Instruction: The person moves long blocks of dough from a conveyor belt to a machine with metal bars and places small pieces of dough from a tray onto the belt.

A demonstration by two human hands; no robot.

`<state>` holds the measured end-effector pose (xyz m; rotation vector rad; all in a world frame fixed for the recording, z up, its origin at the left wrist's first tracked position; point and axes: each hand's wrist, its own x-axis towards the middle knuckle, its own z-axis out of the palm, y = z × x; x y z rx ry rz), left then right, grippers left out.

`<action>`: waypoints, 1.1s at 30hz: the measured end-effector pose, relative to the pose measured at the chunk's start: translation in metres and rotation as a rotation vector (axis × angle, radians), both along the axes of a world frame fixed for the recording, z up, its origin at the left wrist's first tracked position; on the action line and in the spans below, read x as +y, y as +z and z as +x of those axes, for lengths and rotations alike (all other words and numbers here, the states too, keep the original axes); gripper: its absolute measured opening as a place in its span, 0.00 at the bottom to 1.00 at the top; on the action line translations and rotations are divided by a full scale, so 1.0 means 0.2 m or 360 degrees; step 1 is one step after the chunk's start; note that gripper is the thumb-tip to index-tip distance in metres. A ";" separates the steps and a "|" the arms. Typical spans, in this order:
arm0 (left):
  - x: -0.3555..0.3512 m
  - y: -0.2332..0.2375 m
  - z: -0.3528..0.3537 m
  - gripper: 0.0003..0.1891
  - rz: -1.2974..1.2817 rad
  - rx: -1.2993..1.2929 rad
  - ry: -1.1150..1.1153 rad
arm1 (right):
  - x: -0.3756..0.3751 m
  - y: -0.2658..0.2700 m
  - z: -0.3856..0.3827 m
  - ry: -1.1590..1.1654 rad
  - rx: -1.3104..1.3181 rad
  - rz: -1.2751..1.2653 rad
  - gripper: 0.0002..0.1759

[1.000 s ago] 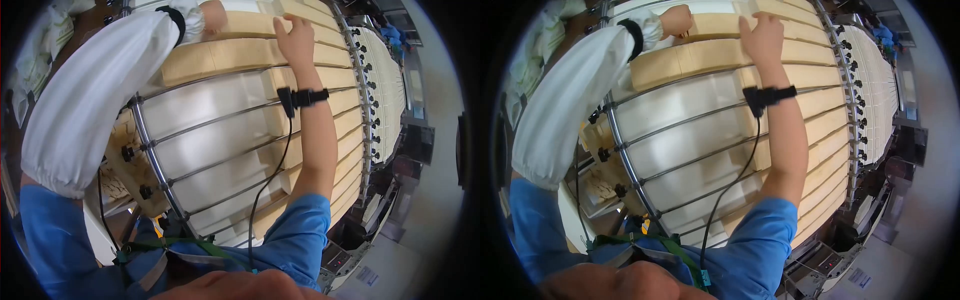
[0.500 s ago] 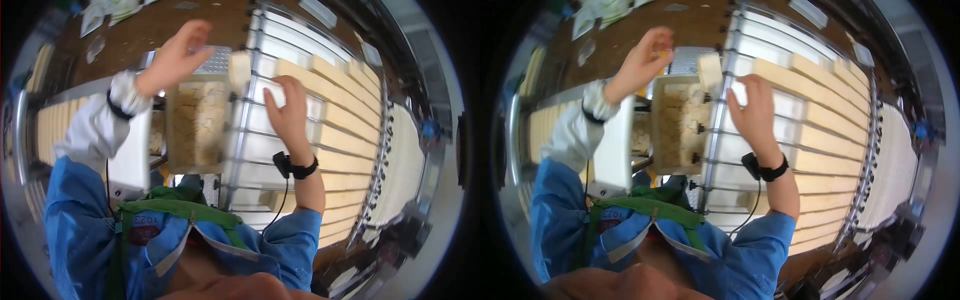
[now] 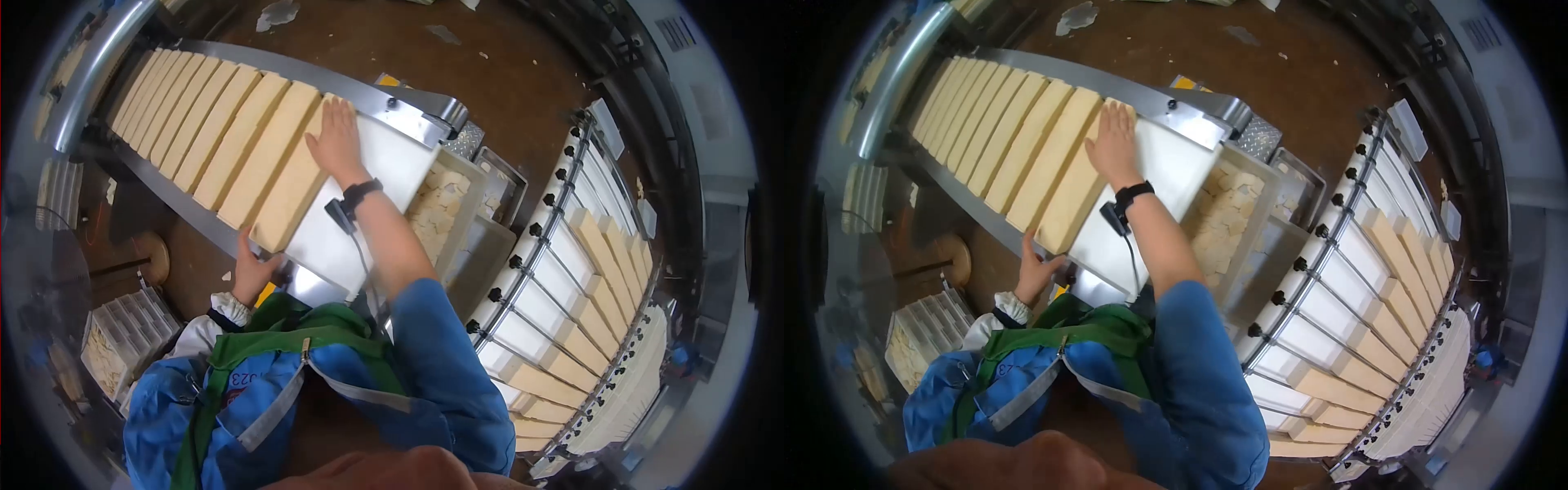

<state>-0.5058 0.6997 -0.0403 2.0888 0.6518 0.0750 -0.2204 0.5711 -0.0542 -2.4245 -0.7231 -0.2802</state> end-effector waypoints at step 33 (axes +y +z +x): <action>-0.57 0.33 0.74 0.39 0.0294 -0.0191 -0.1333 | -1.54 0.53 -0.70 -0.1077 0.0289 -0.0448 0.34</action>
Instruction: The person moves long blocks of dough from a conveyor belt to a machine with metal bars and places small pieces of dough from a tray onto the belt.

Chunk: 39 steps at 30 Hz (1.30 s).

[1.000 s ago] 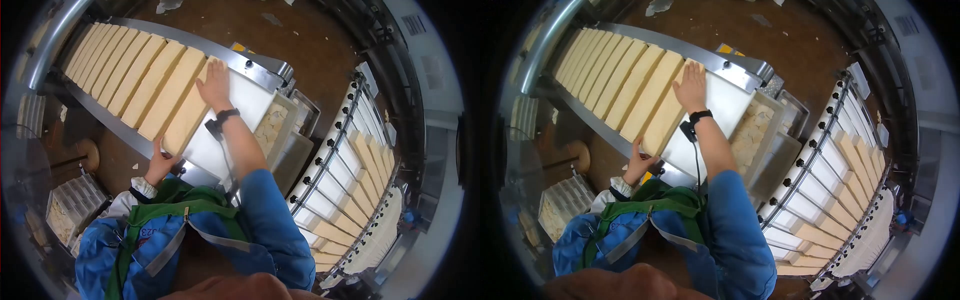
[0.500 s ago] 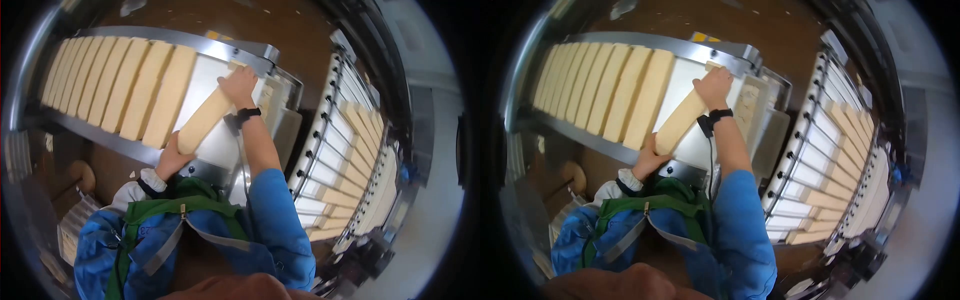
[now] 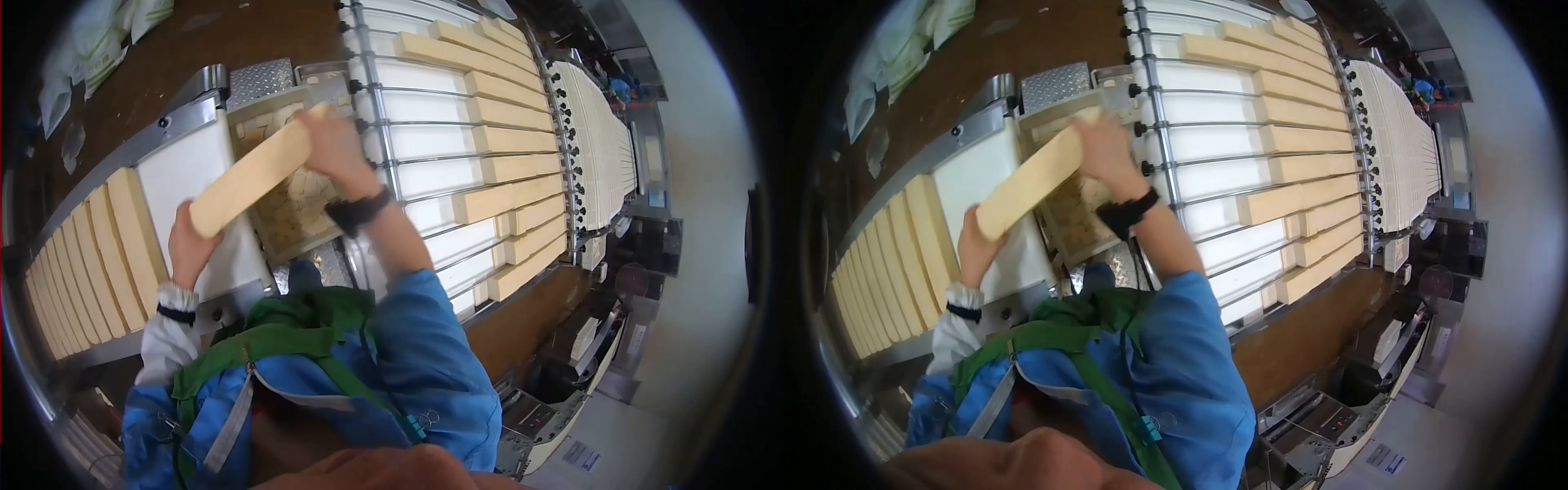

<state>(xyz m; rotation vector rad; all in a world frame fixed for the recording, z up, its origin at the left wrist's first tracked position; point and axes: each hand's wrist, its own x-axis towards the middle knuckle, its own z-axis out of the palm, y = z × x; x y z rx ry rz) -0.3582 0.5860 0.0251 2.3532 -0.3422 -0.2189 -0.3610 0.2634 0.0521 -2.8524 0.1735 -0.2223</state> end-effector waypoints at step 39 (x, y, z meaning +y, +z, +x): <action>-1.13 0.13 0.31 0.34 -0.0518 -0.0226 0.0072 | -0.94 -0.30 0.46 -0.0624 -0.0502 -0.0019 0.45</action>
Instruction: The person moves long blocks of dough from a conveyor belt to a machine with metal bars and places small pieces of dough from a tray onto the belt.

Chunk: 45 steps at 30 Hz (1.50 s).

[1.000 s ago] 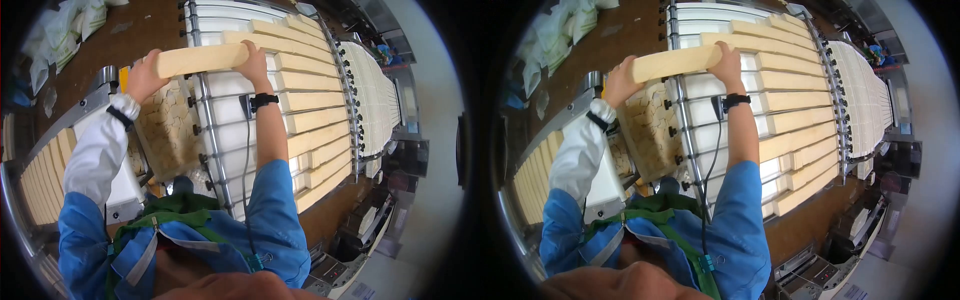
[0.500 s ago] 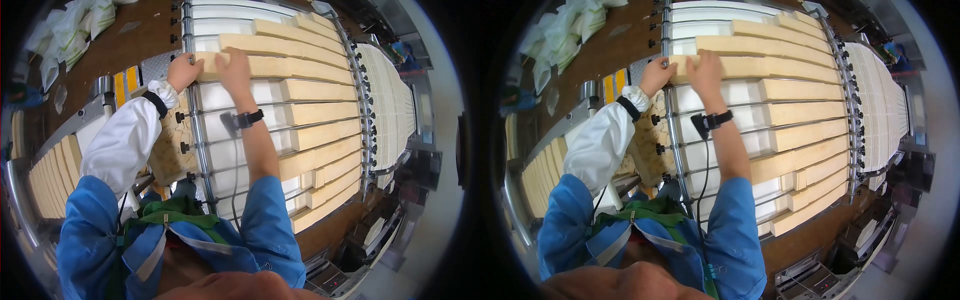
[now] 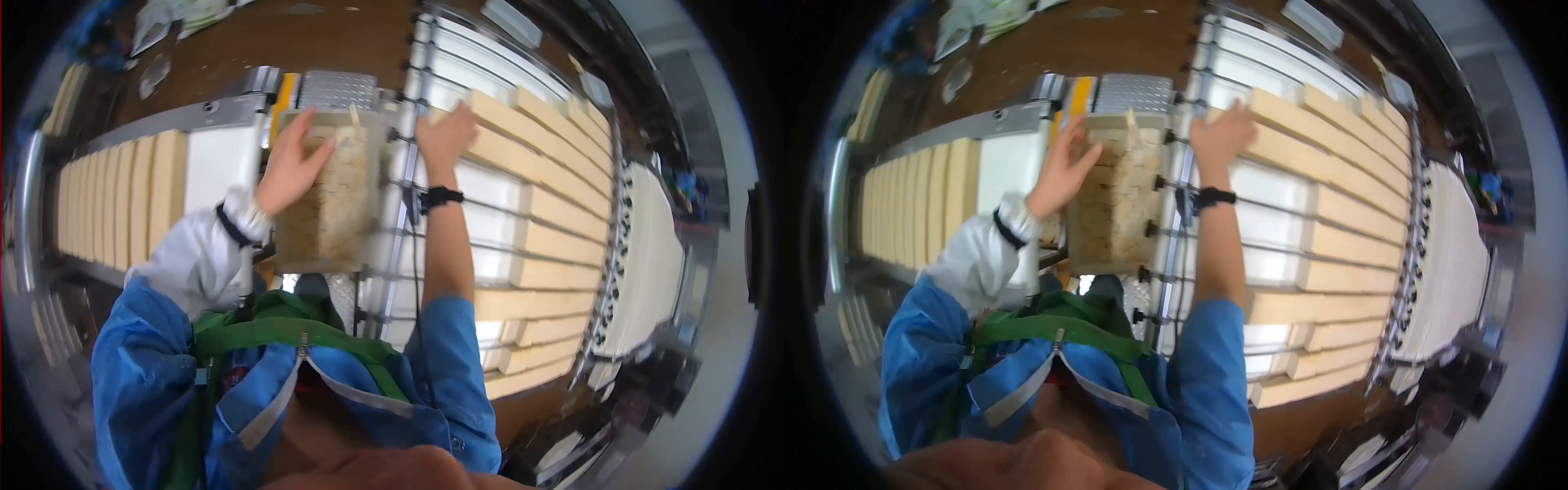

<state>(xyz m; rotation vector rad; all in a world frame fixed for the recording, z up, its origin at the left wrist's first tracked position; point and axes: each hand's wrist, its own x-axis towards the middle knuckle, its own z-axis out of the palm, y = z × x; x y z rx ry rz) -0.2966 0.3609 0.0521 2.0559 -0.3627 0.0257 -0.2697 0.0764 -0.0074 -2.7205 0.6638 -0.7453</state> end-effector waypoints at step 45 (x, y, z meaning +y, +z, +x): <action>0.93 -0.08 -0.32 0.36 0.0459 0.0103 -0.0123 | 0.76 0.35 -0.64 0.0469 0.0463 0.0107 0.40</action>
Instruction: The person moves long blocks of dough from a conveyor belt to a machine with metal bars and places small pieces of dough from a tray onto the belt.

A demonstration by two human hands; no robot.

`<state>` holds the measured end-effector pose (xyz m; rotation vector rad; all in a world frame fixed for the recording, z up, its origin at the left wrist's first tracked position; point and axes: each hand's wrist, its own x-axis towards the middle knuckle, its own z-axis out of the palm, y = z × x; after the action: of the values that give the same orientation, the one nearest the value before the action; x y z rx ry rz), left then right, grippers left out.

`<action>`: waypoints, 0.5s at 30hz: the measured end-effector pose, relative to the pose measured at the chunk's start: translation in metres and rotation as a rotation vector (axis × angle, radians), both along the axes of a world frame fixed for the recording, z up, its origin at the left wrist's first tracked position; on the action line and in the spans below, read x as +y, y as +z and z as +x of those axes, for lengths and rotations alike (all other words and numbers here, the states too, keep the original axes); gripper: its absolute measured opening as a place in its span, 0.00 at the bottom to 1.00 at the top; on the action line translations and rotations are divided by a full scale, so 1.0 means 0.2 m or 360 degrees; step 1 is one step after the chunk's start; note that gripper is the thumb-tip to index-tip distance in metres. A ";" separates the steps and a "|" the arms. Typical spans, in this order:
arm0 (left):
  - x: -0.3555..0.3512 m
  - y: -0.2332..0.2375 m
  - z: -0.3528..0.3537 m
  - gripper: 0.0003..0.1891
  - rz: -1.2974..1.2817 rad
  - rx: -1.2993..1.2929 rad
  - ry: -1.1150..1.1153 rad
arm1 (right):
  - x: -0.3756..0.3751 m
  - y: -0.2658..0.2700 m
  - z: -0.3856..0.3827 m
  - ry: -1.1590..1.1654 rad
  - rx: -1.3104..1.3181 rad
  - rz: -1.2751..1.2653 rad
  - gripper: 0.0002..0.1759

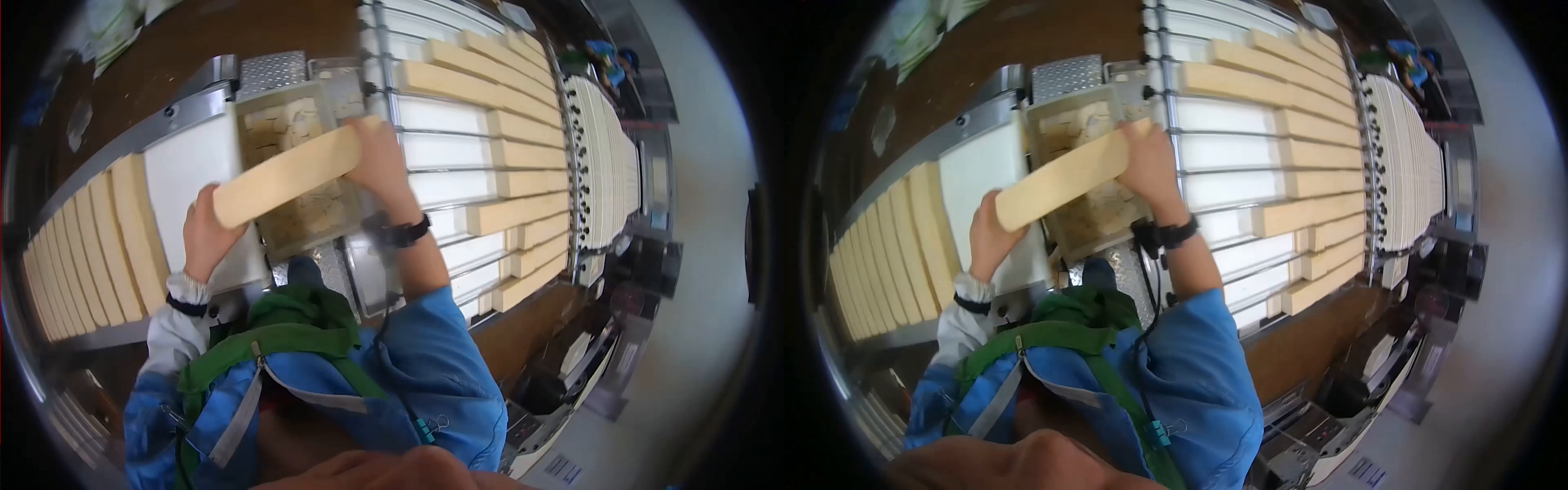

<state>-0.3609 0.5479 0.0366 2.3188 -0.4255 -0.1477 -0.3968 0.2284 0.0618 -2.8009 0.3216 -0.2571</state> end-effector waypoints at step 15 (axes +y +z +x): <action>-1.65 0.02 0.36 0.43 -0.0075 -0.0013 -0.0516 | -1.43 -0.27 -0.07 -0.0824 -0.0098 -0.0126 0.53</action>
<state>-0.2882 0.2176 0.0404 2.1907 -0.7994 -0.2821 -0.4104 -0.0566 0.0079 -2.7282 1.0403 -0.4767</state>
